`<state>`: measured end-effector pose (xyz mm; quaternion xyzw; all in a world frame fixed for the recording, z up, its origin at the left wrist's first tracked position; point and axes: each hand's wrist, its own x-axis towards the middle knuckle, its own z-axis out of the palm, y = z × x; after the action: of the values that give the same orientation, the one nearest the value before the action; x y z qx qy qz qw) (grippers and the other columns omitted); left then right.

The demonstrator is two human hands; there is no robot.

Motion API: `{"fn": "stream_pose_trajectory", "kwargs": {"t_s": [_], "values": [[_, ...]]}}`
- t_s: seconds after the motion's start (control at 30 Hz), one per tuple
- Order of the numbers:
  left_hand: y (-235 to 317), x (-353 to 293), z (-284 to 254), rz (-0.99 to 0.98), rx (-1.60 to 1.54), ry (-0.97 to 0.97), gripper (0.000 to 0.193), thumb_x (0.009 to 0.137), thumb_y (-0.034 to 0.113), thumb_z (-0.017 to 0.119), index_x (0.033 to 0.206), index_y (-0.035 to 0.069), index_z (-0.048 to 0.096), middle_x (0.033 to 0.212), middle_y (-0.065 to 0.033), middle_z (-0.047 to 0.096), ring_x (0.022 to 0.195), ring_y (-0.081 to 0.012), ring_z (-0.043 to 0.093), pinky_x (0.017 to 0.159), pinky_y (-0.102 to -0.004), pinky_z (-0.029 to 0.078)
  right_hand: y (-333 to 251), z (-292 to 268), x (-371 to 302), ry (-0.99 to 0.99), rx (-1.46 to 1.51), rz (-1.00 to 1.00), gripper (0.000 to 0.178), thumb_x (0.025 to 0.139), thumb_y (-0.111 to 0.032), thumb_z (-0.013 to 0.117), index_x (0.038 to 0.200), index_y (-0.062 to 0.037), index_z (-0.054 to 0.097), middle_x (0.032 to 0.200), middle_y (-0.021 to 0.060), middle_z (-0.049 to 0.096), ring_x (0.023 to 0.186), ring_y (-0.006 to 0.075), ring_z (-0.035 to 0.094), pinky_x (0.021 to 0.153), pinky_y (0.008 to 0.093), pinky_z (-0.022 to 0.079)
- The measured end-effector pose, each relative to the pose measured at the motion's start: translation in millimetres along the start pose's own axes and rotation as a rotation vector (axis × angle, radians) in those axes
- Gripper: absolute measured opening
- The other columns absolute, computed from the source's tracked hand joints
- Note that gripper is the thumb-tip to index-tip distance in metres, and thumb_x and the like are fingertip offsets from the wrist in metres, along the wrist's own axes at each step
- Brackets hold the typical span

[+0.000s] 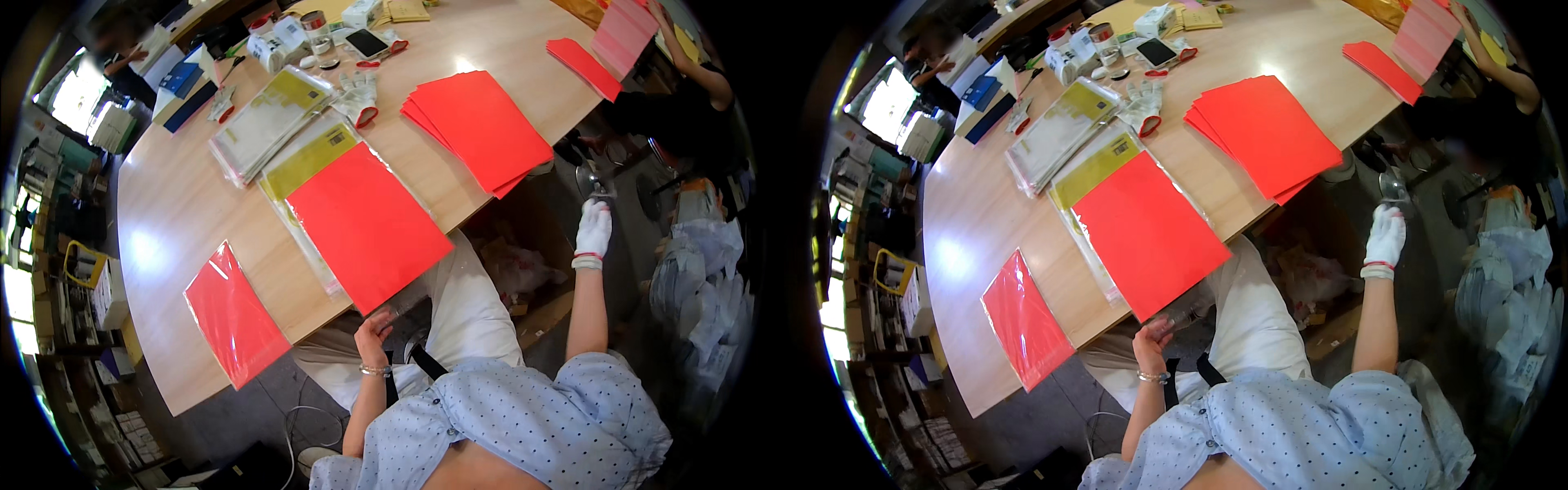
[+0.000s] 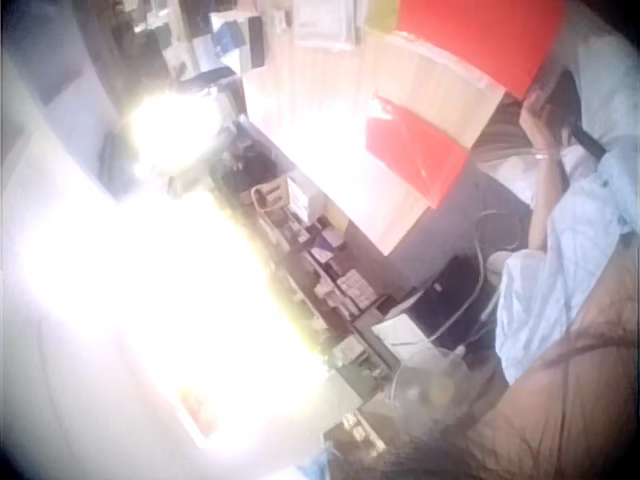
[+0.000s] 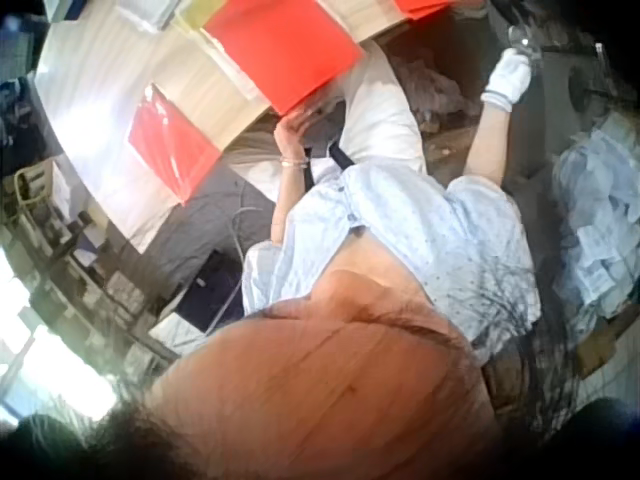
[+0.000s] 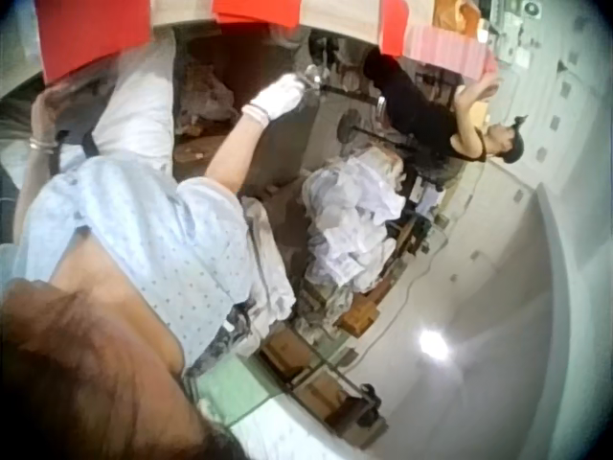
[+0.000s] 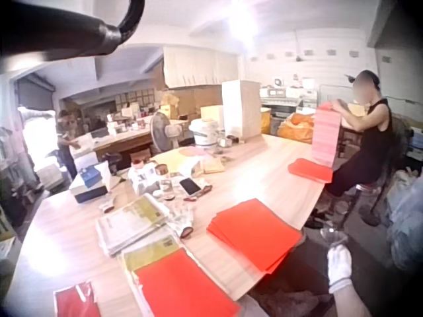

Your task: The person places red sheets of paper into clear plastic sleeves one at a time. They smooth each sheet inside the sleeve and stack the completed packages on the table. The person wears white gloves throughout the task.

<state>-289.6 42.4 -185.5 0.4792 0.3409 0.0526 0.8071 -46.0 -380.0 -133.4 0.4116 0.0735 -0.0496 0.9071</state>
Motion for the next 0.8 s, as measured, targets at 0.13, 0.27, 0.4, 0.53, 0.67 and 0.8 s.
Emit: {"fn": "stream_pose_trajectory", "kwargs": {"t_s": [0.13, 0.27, 0.4, 0.53, 0.67, 0.8], "values": [[-13, 3, -33, 0.269, 0.386, 0.108, 0.029, 0.091, 0.024, 0.047, 0.101, 0.000, 0.058, 0.107, -0.0139, 0.061, 0.095, -0.0227, 0.059, 0.081, -0.0313, 0.046, -79, -53, -11, 0.532, 1.898, -0.827, 0.032, 0.080, -0.011, 0.053, 0.110, -0.0014, 0.057, 0.097, 0.0132, 0.063, 0.072, 0.0239, 0.057, 0.067, 0.0344, 0.049], [16, -2, -16, 0.903, 1.218, 0.417, 0.035, 0.077, 0.008, 0.066, 0.110, 0.004, 0.055, 0.121, -0.0158, 0.045, 0.102, -0.0288, 0.050, 0.087, -0.0402, 0.041, 13, -123, -36, 0.922, 2.875, -0.284, 0.029, 0.072, -0.010, 0.063, 0.099, -0.0043, 0.059, 0.097, 0.0171, 0.059, 0.089, 0.0339, 0.057, 0.074, 0.0397, 0.048], [36, 6, -14, 1.257, 1.430, 0.207, 0.034, 0.071, 0.014, 0.074, 0.102, 0.009, 0.061, 0.113, -0.0118, 0.052, 0.103, -0.0319, 0.048, 0.088, -0.0419, 0.040, 118, -126, -31, 1.685, 2.574, -0.403, 0.024, 0.068, -0.007, 0.065, 0.091, -0.0064, 0.060, 0.095, 0.0109, 0.061, 0.085, 0.0298, 0.058, 0.070, 0.0381, 0.048], [56, 13, -21, 1.200, 1.282, -0.048, 0.013, 0.074, 0.012, 0.071, 0.082, 0.007, 0.062, 0.088, -0.0099, 0.060, 0.079, -0.0273, 0.057, 0.071, -0.0375, 0.047, 134, -124, -18, 1.720, 2.636, -0.729, 0.007, 0.073, -0.007, 0.060, 0.080, -0.0072, 0.060, 0.082, 0.0054, 0.063, 0.075, 0.0262, 0.060, 0.063, 0.0363, 0.047], [66, 19, -3, 0.880, 1.203, 0.080, 0.014, 0.082, 0.010, 0.065, 0.075, 0.002, 0.056, 0.068, -0.0120, 0.059, 0.055, -0.0222, 0.058, 0.052, -0.0311, 0.048, 146, -137, -21, 1.189, 2.699, -0.587, 0.013, 0.079, -0.020, 0.055, 0.074, -0.0085, 0.059, 0.075, 0.0093, 0.062, 0.072, 0.0279, 0.061, 0.059, 0.0379, 0.046], [64, 18, 1, 0.455, 0.878, 0.187, 0.018, 0.088, 0.014, 0.060, 0.078, 0.001, 0.054, 0.060, -0.0070, 0.058, 0.050, -0.0120, 0.057, 0.046, -0.0241, 0.046, 155, -150, -42, 0.898, 2.635, -0.194, 0.024, 0.078, -0.028, 0.056, 0.067, -0.0074, 0.055, 0.069, 0.0141, 0.060, 0.064, 0.0332, 0.058, 0.056, 0.0426, 0.045]]}}
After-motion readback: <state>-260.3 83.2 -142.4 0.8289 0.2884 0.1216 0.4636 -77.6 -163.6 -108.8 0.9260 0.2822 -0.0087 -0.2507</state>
